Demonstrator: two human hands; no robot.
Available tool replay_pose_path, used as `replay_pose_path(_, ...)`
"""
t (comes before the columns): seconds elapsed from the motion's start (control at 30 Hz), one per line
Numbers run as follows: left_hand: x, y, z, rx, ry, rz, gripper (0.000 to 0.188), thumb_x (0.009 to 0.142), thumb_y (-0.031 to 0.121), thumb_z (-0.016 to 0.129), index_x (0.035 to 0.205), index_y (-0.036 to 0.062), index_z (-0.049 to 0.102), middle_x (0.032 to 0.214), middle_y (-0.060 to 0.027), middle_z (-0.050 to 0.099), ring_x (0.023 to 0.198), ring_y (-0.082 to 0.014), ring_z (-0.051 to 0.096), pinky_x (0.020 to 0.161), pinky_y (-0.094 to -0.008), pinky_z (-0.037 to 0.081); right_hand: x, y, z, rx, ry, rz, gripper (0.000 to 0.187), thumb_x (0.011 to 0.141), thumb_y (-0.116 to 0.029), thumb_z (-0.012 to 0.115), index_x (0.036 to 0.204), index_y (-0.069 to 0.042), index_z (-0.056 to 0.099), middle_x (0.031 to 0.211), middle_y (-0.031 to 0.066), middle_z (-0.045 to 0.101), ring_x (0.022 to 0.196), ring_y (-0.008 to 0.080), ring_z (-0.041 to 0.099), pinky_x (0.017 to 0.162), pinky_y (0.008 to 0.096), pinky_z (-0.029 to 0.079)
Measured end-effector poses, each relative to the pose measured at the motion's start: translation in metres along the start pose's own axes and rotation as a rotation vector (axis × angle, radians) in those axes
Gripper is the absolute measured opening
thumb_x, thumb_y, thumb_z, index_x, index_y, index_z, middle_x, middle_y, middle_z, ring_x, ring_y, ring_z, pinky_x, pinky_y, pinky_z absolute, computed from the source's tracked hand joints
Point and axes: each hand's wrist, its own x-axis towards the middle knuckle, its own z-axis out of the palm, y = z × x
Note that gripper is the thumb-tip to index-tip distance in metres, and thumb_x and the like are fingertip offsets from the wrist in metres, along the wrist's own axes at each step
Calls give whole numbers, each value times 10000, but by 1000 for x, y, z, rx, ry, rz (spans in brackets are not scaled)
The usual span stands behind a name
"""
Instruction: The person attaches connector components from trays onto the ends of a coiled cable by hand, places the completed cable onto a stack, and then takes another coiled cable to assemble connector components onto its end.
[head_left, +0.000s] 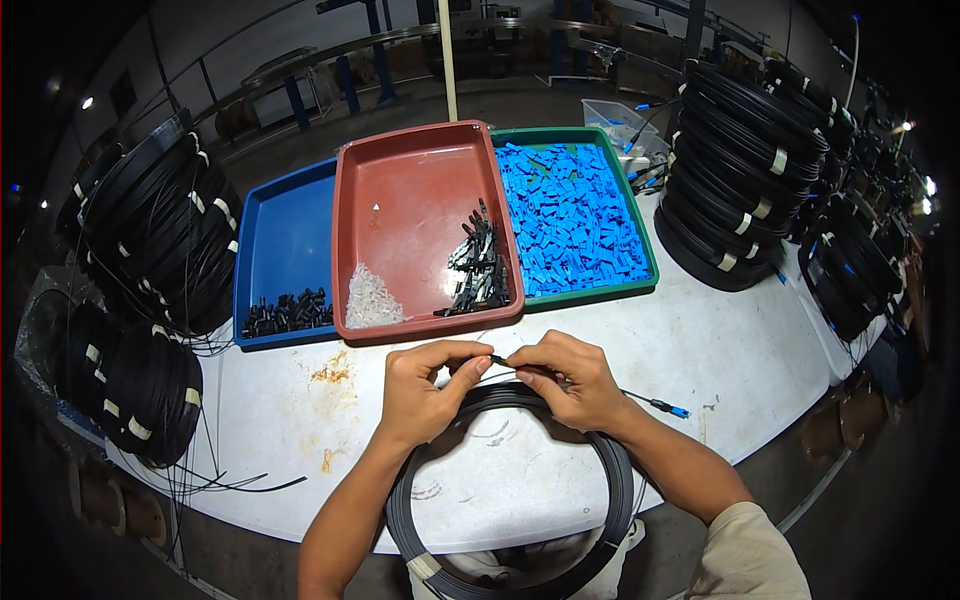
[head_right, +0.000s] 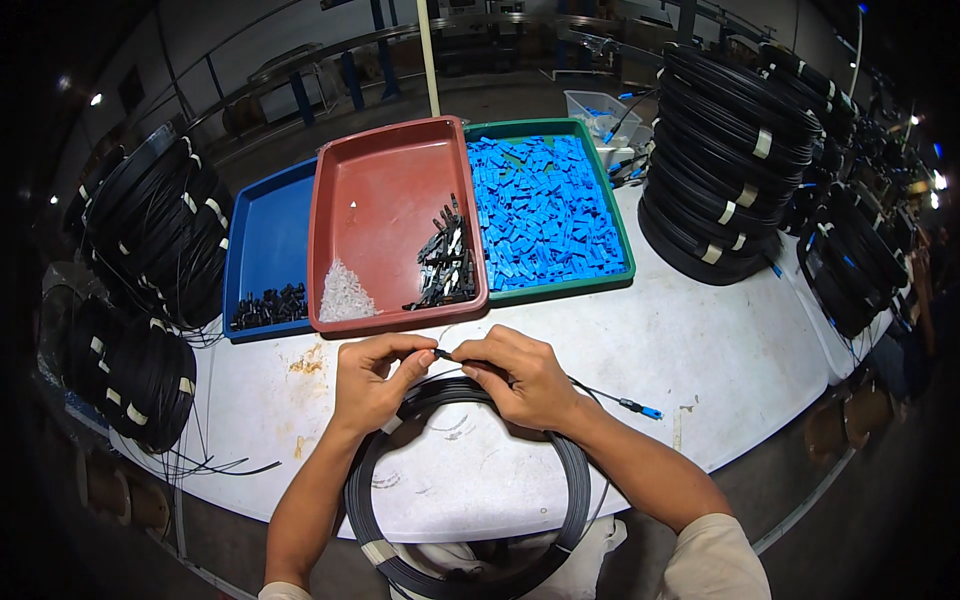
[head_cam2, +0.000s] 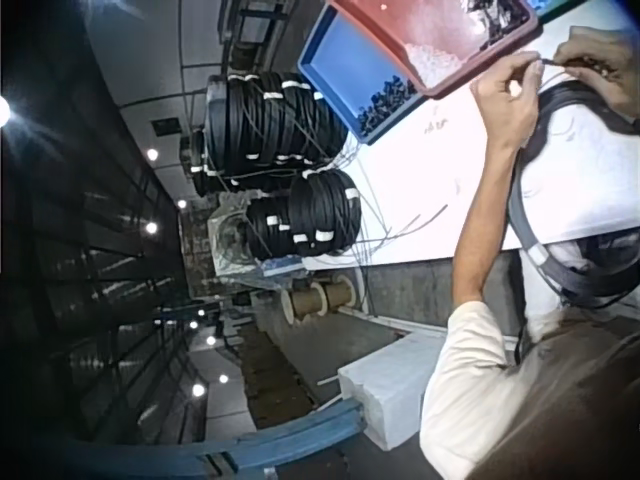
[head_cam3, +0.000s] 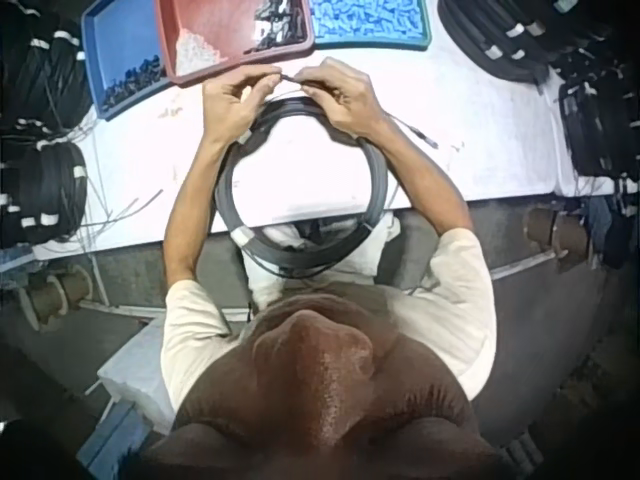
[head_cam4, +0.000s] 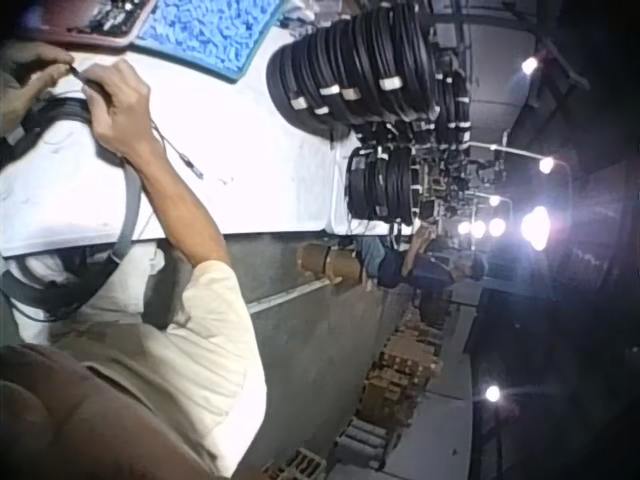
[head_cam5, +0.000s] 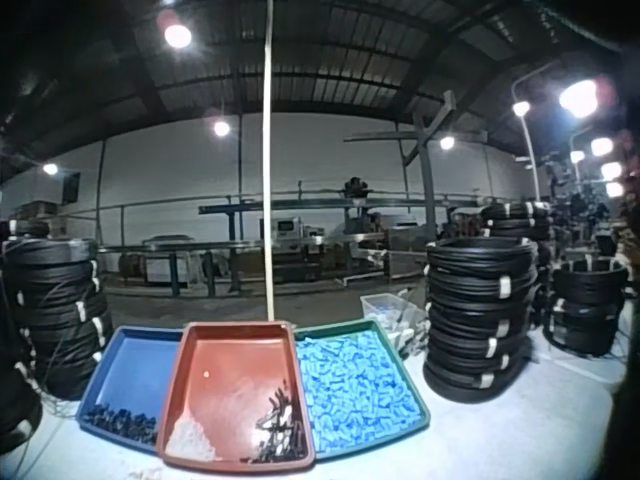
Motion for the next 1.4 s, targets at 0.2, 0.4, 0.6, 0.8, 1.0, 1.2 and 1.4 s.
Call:
replay_pose_path(0.2,-1,6,6,-5,31,70,158,878,-15,730,1032,-25,761,918,-129,759,781,-136,693,707,-242,534,-3,-1,-1,1,-33,4,218,839,26,713,1050,-24,690,793,110,617,653,232,601,600,342,479)
replay_pose_path(0.4,-1,1,8,-15,38,143,172,847,-33,738,1014,-10,772,921,-151,764,799,-182,729,715,-271,565,-2,1,-3,24,-65,-13,213,834,28,713,1040,-8,679,808,121,634,668,247,623,605,344,494)
replay_pose_path(0.6,-2,-3,8,18,33,188,175,844,-35,741,1015,-10,770,928,-154,762,797,-187,727,710,-269,563,-1,0,-3,23,-106,6,192,844,15,708,1033,6,672,837,134,657,689,266,633,631,360,503)
replay_pose_path(0.8,-3,-1,8,-1,6,164,165,861,-80,715,1018,-47,754,949,-168,749,836,-173,706,752,-261,558,-1,0,-3,4,-76,-49,158,848,-1,725,1002,5,690,812,104,667,632,200,609,575,319,471)
replay_pose_path(1.0,-3,-1,8,-27,41,127,155,887,-54,712,1038,-49,747,960,-157,746,814,-152,697,721,-245,548,-2,2,0,51,-82,6,176,866,-1,698,1037,6,656,854,142,663,726,269,660,653,358,521)
replay_pose_path(1.2,-1,-3,12,-30,56,124,160,895,-44,710,1051,-48,743,950,-147,743,787,-139,682,710,-241,540,-2,1,-2,41,-58,5,200,855,11,709,1048,2,657,852,137,655,720,266,659,650,355,523)
replay_pose_path(1.4,-2,-5,9,4,54,151,166,892,-47,711,1055,-45,744,955,-145,744,793,-141,683,719,-246,538,-1,2,0,-21,-84,-17,204,853,16,711,1051,-3,662,834,129,640,694,262,639,635,357,511)
